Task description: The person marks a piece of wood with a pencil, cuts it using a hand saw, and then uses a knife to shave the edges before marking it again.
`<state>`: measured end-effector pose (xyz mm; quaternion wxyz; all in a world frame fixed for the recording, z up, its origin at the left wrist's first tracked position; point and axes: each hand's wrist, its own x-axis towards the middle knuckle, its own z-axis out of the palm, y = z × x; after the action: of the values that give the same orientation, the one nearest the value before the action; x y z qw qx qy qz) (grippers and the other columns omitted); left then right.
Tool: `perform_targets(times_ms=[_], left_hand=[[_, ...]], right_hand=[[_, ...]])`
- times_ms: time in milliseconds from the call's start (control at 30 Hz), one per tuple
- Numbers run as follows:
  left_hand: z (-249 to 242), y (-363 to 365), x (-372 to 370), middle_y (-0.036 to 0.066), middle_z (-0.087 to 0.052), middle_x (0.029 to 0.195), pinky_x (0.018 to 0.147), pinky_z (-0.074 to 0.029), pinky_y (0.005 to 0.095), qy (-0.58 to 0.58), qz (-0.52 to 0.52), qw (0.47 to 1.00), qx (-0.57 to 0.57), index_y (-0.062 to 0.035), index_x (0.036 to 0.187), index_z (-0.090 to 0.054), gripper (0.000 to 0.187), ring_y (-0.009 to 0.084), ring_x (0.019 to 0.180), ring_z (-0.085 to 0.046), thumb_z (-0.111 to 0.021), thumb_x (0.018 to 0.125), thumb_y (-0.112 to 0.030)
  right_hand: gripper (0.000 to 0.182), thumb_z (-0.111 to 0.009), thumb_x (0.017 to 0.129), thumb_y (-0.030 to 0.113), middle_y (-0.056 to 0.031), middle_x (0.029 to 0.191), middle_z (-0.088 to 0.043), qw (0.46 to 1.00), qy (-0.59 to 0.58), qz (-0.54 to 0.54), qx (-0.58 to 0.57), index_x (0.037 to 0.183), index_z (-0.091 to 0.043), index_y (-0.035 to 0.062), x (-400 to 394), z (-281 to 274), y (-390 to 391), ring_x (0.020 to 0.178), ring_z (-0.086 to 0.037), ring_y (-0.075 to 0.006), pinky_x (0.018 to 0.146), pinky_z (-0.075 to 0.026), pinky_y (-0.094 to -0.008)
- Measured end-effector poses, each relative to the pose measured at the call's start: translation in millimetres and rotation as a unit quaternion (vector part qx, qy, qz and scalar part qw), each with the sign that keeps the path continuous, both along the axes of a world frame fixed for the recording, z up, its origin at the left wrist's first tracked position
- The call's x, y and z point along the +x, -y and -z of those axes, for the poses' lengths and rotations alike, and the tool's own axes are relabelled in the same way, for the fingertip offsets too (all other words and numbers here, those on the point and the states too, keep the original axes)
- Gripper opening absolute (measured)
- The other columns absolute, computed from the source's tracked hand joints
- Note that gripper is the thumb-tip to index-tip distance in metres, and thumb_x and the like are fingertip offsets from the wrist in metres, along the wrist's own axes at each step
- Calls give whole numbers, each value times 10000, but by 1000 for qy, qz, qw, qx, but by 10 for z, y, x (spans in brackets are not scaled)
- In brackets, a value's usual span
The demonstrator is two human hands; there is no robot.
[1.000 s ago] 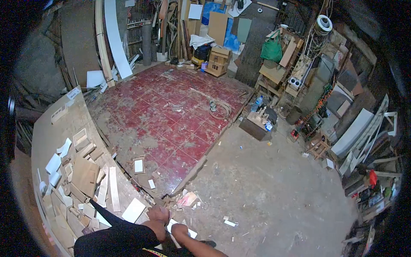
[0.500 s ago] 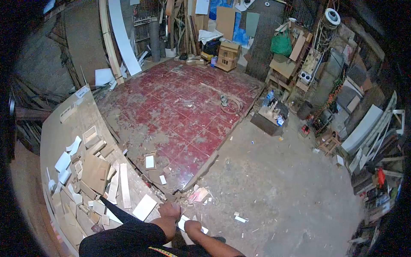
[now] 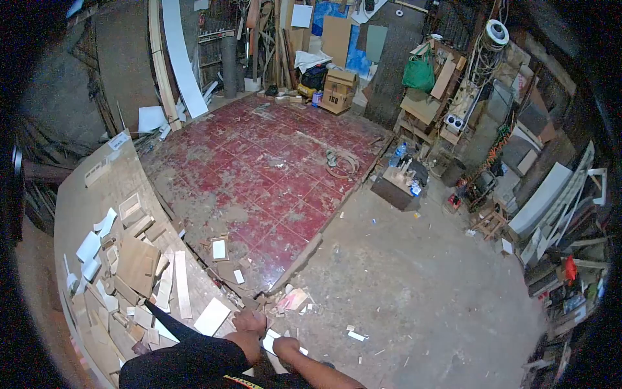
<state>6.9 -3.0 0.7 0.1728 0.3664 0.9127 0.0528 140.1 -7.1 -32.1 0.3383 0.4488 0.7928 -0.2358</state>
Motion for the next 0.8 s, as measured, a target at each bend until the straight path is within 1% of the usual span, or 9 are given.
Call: perform_targets(times_ms=[100, 167, 267, 300, 400, 467, 567, 633, 800], left_hand=[[-19, -31, -36, 158, -654, 1153, 1004, -377, 450, -1, -1, 1000, -3, -47, 1100, -676, 547, 319, 1156, -531, -570, 823, -507], [-2, -30, -33, 159, -656, 1146, 999, -384, 449, 1, 0, 1000, -9, -45, 1094, -679, 548, 320, 1151, -534, -576, 817, -506], [71, -36, -45, 161, -651, 1156, 995, -391, 450, 16, -6, 1000, -14, -33, 1110, -667, 570, 320, 1156, -531, -583, 805, -507], [74, -17, -45, 166, -647, 1164, 999, -390, 447, 11, 3, 1000, -10, -28, 1119, -660, 580, 319, 1157, -530, -579, 807, -510], [89, 21, -44, 173, -640, 1179, 1006, -389, 441, 17, 6, 1000, -2, -15, 1134, -645, 600, 319, 1161, -527, -571, 811, -515], [104, 17, -30, 175, -637, 1186, 1009, -388, 438, 24, 4, 1000, 5, -6, 1139, -637, 609, 320, 1163, -525, -569, 814, -517], [51, -27, -25, 165, -638, 1189, 1012, -382, 438, -20, 2, 999, -27, -48, 1191, -633, 600, 319, 1165, -523, -566, 817, -513], [-191, -38, -9, 151, -635, 1202, 1013, -379, 443, 16, -2, 999, -34, -110, 1257, -620, 596, 316, 1169, -520, -560, 820, -511], [-60, -13, -1, 146, -630, 1223, 1021, -375, 455, 22, -8, 1000, -16, -154, 1286, -615, 573, 318, 1174, -520, -548, 826, -489]], right_hand=[[238, -590, 899, 189, -45, 1096, -735, 999, 42, 1, 5, 1056, -763, 146, 33, -232, 24, 952, -722, -239, 641, -566, -440], [233, -591, 902, 193, -33, 1046, -746, 999, 44, -4, 20, 1047, -764, 135, 147, -681, 125, 918, -728, -226, 644, -563, -429], [213, -612, 888, 174, -54, 1001, -752, 998, 41, 40, 13, 1030, -760, 118, 144, -192, 228, 888, -735, -243, 644, -567, -412], [178, -636, 865, 155, -86, 991, -751, 999, 5, 43, 18, 982, -758, 102, 105, -593, 188, 882, -737, -254, 643, -570, -388], [145, -653, 845, 137, -106, 978, -750, 995, -51, 70, 46, 933, -757, 90, 80, -400, 167, 868, -740, -265, 643, -573, -369], [177, -644, 855, 150, -103, 1019, -745, 996, -42, 77, 33, 975, -762, 94, 127, -274, 158, 911, -733, -267, 665, -574, -384], [258, -622, 877, 158, -74, 1135, -722, 998, 40, 55, -14, 1100, -747, 128, 146, -282, 100, 998, -712, -245, 691, -569, -414], [245, -631, 871, 155, -65, 1127, -725, 997, 56, 48, -16, 1081, -754, 134, 84, -446, 127, 986, -713, -233, 687, -569, -418], [209, -662, 849, 151, -36, 1085, -739, 998, 55, 35, 20, 1026, -774, 148, -164, -348, 98, 955, -718, -210, 669, -572, -429]])
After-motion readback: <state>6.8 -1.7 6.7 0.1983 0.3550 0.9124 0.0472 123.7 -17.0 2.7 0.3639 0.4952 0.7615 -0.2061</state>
